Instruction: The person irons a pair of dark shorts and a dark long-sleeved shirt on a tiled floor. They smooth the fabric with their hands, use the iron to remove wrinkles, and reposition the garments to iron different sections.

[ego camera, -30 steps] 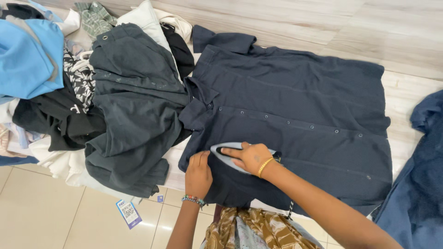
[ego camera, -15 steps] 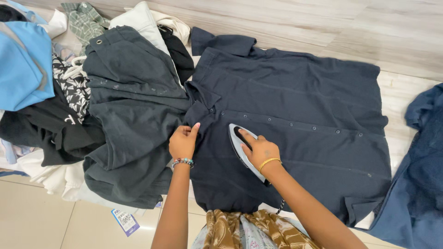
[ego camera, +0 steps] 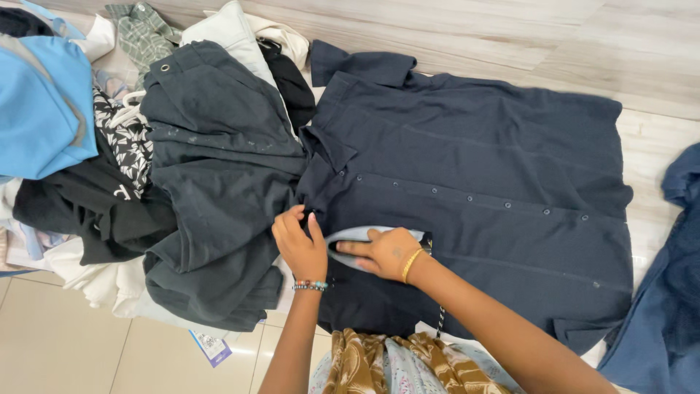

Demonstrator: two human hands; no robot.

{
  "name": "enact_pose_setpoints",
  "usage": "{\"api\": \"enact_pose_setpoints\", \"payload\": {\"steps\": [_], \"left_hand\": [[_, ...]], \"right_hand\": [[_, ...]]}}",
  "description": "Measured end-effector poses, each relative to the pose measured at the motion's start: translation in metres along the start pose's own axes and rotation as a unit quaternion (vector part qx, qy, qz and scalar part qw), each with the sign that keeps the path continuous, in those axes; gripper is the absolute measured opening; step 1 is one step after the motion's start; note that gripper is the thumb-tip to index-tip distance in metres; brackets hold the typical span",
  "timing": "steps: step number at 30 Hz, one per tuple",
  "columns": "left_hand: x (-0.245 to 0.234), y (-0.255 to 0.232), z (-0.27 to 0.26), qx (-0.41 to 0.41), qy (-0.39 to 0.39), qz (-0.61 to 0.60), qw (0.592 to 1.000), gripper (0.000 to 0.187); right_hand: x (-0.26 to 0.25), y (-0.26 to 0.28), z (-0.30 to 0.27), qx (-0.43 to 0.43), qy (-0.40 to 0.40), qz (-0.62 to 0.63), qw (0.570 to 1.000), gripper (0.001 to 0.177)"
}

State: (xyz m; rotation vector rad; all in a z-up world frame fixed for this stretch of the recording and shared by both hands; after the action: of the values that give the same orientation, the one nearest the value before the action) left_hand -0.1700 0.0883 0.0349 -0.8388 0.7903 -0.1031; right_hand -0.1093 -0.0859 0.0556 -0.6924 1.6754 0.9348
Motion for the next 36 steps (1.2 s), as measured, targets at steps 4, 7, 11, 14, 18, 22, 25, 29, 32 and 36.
{"api": "enact_pose_setpoints", "payload": {"steps": [4,7,11,14,18,22,25,29,32,36], "left_hand": [[-0.002,0.014,-0.037,-0.013,0.048,0.134,0.990,0.060],[0.004,0.043,-0.064,-0.140,0.182,0.132,0.964,0.047],[-0.013,0.073,-0.104,-0.269,0.311,0.093,0.907,0.042],[-0.045,0.061,-0.112,-0.279,0.344,0.111,0.890,0.054],[-0.076,-0.011,-0.056,0.005,0.196,0.116,0.974,0.056],[-0.033,-0.042,0.017,0.079,0.169,-0.049,0.981,0.023],[0.058,-0.046,0.050,0.116,0.224,-0.133,0.958,0.034],[0.174,-0.027,0.080,0.211,0.288,0.019,0.934,0.059],[0.198,0.014,0.114,0.222,0.271,0.151,0.924,0.064],[0.196,0.038,0.126,0.217,0.267,0.148,0.927,0.066]], "right_hand": [[-0.002,-0.014,-0.022,0.120,-0.061,0.022,0.991,0.052],[-0.001,-0.036,-0.062,0.226,-0.004,-0.010,0.974,0.053],[0.002,-0.048,-0.134,0.290,0.005,0.006,0.957,0.053],[0.009,-0.057,-0.193,0.372,0.101,0.011,0.923,0.058],[-0.023,-0.101,-0.232,0.445,0.161,-0.018,0.881,0.059],[-0.108,-0.154,-0.202,0.475,-0.053,-0.044,0.877,0.053],[-0.153,-0.186,-0.131,0.338,-0.139,-0.091,0.926,0.052],[-0.125,-0.208,-0.013,0.173,0.001,-0.076,0.982,0.051],[-0.079,-0.189,0.036,-0.001,0.045,-0.096,0.994,0.054],[-0.056,-0.200,0.076,0.048,0.056,-0.077,0.994,0.050]]}}
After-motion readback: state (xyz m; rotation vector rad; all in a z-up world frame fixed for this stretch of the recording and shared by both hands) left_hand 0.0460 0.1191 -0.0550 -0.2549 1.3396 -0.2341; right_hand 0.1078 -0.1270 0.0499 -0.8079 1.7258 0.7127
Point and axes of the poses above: each hand's wrist, its own z-axis towards the middle knuckle, its own x-axis out of the palm, y = z × x, the point moved 3 cm from there along z, towards the middle knuckle, and after that the axes turned 5 degrees about -z, right-handed, at the moved point
